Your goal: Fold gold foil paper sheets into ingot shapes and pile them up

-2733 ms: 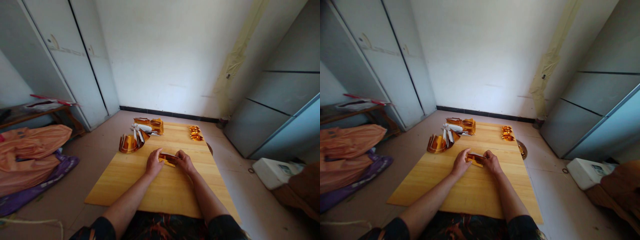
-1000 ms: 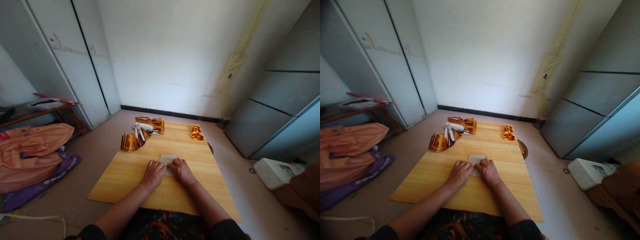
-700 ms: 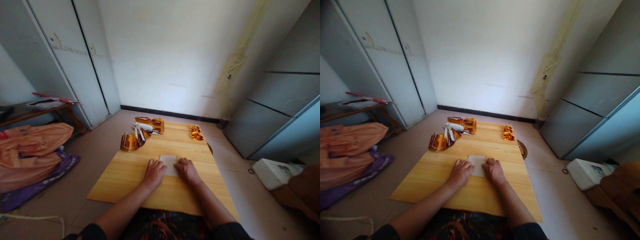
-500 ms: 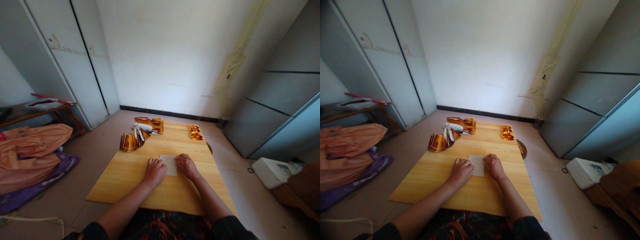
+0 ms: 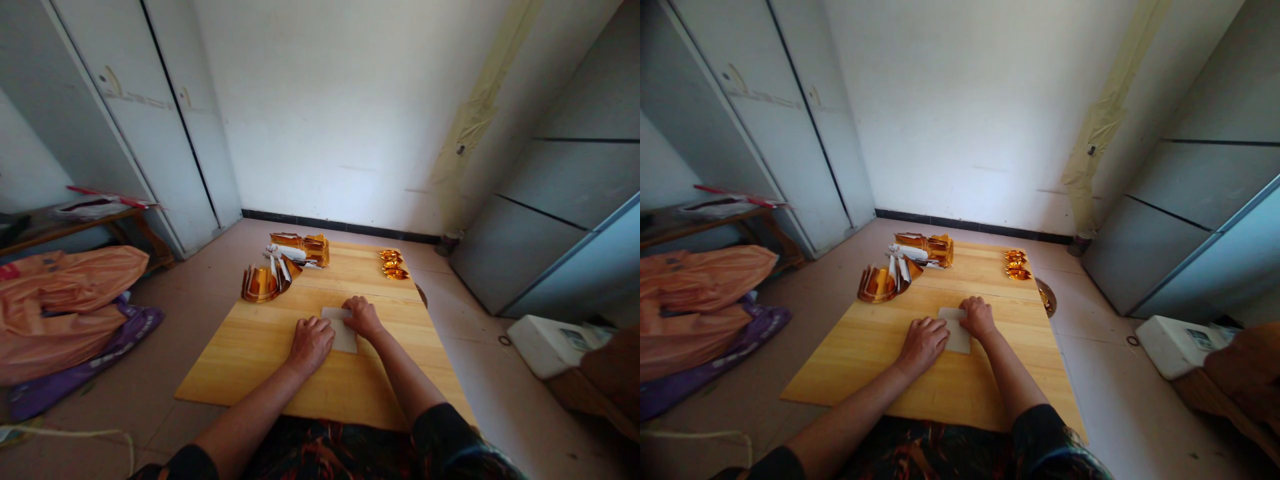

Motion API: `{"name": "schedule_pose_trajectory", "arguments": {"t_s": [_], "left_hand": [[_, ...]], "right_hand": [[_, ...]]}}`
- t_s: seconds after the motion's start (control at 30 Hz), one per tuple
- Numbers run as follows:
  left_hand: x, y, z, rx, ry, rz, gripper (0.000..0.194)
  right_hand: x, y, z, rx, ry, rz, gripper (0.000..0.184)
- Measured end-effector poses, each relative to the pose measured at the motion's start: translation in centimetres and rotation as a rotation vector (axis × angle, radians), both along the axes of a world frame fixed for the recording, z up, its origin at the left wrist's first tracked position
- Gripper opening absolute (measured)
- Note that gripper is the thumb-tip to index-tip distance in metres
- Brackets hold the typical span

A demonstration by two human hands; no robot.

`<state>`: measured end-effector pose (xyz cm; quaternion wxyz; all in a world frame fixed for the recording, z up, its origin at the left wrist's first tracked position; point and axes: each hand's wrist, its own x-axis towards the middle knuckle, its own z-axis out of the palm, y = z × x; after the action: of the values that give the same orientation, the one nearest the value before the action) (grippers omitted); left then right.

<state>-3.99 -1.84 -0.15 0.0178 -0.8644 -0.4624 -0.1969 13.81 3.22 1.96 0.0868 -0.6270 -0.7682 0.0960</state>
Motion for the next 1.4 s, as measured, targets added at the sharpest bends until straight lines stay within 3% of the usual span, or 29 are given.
{"name": "schedule_pose_trajectory", "arguments": {"t_s": [0.2,0.43,0.57,0.77,0.93,1.2,1.4], "left_hand": [[-0.1,0.2,-0.3,0.045,-0.028,-0.008,0.013],[0.0,-0.2,-0.5,0.134,-0.058,0.004,0.014],[0.0,-0.5,0.0,0.120,-0.054,0.021,0.010],[0.1,-0.4,-0.1,0.133,-0.028,-0.029,0.030],[0.2,-0.3,-0.6,0.043,-0.022,-0.037,0.022],[0.2,-0.5,0.1,-0.019,-0.025,0.001,0.018],[0.2,-0.7,0.5,-0.062,-0.028,-0.001,0.010]], "right_hand": [[-0.4,-1.2,0.2,0.072,-0.099,0.125,0.018],[-0.6,-3.6,0.3,0.093,-0.186,0.243,0.022],[-0.7,-4.5,0.3,0.104,-0.205,0.249,0.022],[-1.0,-4.8,0.5,0.085,-0.214,0.212,0.022],[-1.0,-4.9,0.7,0.089,-0.218,0.221,0.023],[1.6,-5.7,-0.2,0.138,-0.193,0.171,0.017],[2.7,-6.3,0.1,0.135,-0.129,0.178,0.018]]}}
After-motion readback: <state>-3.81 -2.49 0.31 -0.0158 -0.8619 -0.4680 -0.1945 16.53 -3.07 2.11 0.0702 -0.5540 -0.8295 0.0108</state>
